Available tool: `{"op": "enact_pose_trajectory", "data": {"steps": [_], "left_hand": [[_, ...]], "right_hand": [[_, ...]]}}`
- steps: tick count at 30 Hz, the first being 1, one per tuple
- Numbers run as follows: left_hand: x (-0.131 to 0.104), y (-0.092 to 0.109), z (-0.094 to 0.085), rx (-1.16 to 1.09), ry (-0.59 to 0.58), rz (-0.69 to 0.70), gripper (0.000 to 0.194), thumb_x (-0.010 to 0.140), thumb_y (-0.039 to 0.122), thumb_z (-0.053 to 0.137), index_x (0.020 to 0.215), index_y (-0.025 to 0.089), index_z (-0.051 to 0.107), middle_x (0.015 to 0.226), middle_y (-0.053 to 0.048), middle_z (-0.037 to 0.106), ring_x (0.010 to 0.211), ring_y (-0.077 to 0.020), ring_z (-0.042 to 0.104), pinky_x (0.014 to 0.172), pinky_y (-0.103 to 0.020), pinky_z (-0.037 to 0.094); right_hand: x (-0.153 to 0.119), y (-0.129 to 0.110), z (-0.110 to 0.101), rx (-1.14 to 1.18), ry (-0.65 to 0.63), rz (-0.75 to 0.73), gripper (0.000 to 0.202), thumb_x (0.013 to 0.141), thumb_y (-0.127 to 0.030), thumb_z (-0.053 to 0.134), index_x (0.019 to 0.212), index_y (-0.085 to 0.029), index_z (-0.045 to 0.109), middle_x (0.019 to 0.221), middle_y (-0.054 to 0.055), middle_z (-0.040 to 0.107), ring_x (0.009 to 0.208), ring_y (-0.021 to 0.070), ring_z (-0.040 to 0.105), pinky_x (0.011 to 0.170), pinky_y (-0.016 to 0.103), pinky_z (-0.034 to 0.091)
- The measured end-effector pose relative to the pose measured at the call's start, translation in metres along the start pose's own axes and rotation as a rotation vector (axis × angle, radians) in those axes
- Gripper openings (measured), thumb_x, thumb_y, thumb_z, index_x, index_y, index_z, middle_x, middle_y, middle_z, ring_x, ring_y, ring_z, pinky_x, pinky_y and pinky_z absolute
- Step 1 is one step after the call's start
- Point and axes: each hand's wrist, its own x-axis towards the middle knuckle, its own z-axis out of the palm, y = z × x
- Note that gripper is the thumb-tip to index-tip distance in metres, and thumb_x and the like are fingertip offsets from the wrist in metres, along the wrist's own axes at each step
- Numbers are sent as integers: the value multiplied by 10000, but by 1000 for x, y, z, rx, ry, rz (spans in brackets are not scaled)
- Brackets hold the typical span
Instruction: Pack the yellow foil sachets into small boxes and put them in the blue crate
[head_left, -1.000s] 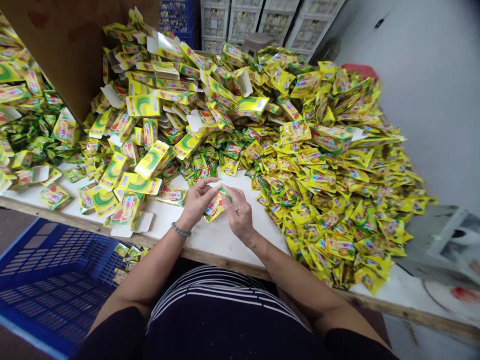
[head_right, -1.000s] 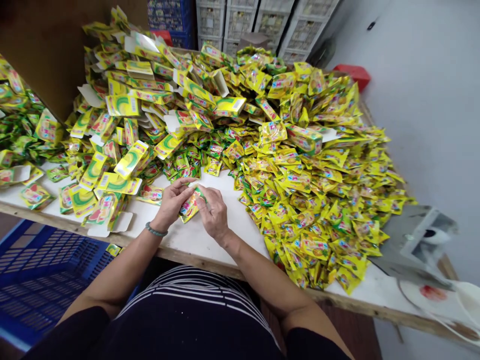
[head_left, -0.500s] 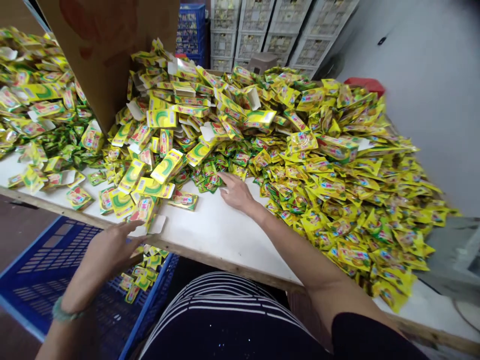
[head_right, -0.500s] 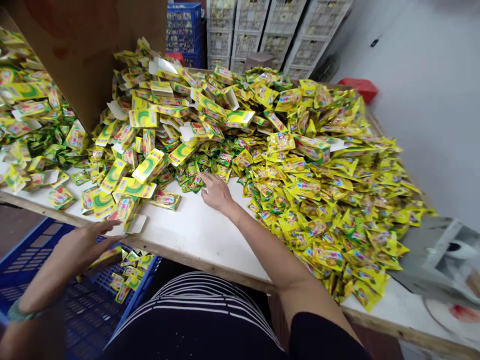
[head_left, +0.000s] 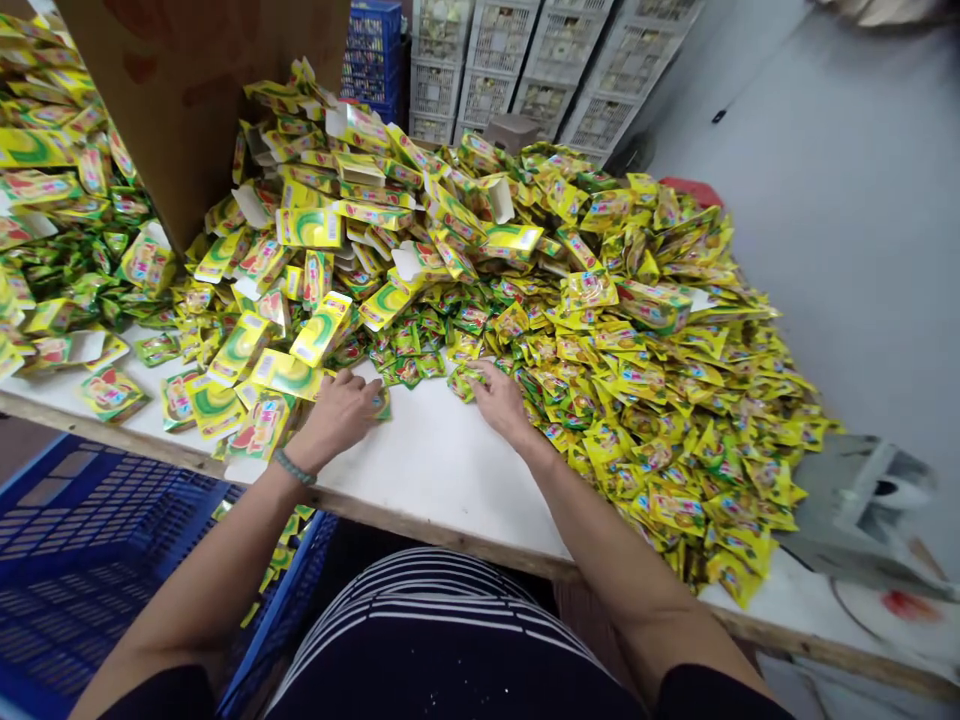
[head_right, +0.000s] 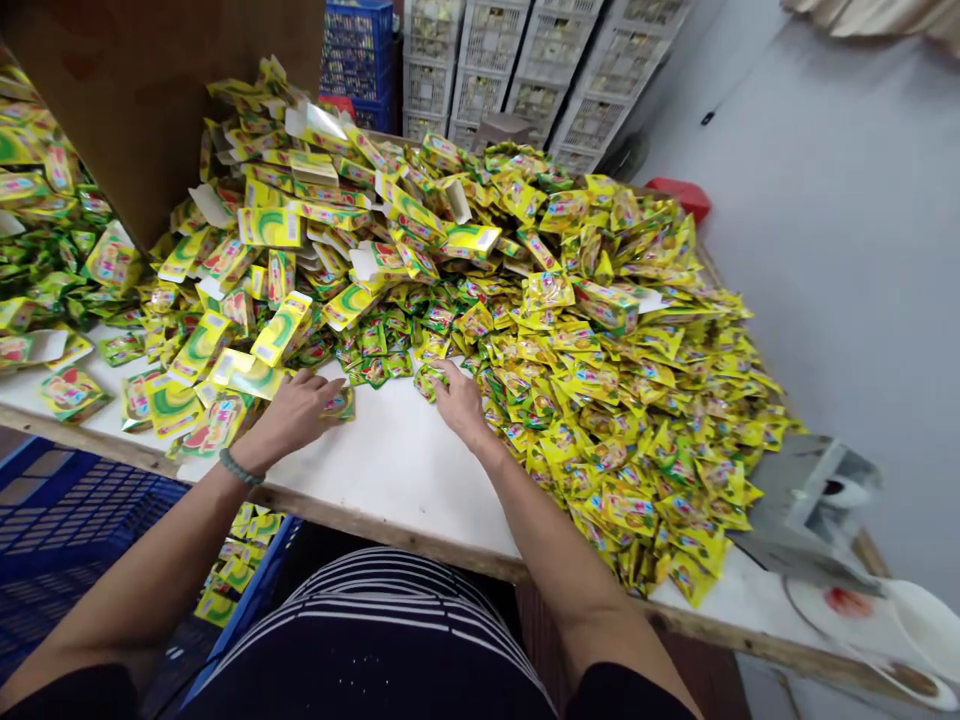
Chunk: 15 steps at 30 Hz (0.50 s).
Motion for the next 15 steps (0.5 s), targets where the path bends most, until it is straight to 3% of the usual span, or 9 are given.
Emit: {"op": "enact_pose_trajectory", "data": {"steps": [4, 7, 10, 12, 15], "left_hand": [[14, 27, -7, -163, 75, -76, 635, 851, 465, 629, 1394, 148, 544, 991, -142, 682, 968, -312, 622, 848, -379, 455], [28, 45, -6, -276, 82, -233, 651, 826, 456, 638, 1417, 206, 529, 1011, -114, 698, 954, -300, 660, 789, -338, 459], [42, 48, -1, -443, 52, -436, 540, 828, 516, 615, 1268, 202, 623, 923, -99, 729, 902, -302, 696, 738, -323, 462], [47, 44, 3, -618, 23, -565, 554, 822, 592, 598, 1193, 182, 629, 828, -84, 738, 761, -283, 712, 674, -315, 467], [43, 33, 6, -800, -28, -694, 601, 796, 686, 576, 1102, 172, 633, 708, -62, 731, 565, -244, 684, 601, -305, 470]], "right_hand": [[3, 4, 3, -63, 75, 14, 251, 884, -245, 556, 1084, -198, 700, 983, 97, 755, 914, 259, 684, 834, 379, 519], [22, -7, -1, -275, 130, -121, 294, 928, -213, 483, 1114, -165, 706, 1113, 146, 736, 1048, 291, 645, 954, 424, 472], [48, -18, -8, -458, -49, -263, 422, 907, -172, 503, 1308, -117, 621, 1322, 162, 661, 1199, 300, 581, 1027, 422, 425], [59, -24, -12, -575, -183, -301, 529, 872, -206, 578, 1391, -108, 556, 1449, 162, 573, 1275, 324, 528, 1039, 440, 408], [59, -28, -11, -694, -255, -295, 488, 880, -219, 574, 1355, -110, 587, 1425, 171, 592, 1239, 333, 554, 1016, 445, 403]]}}
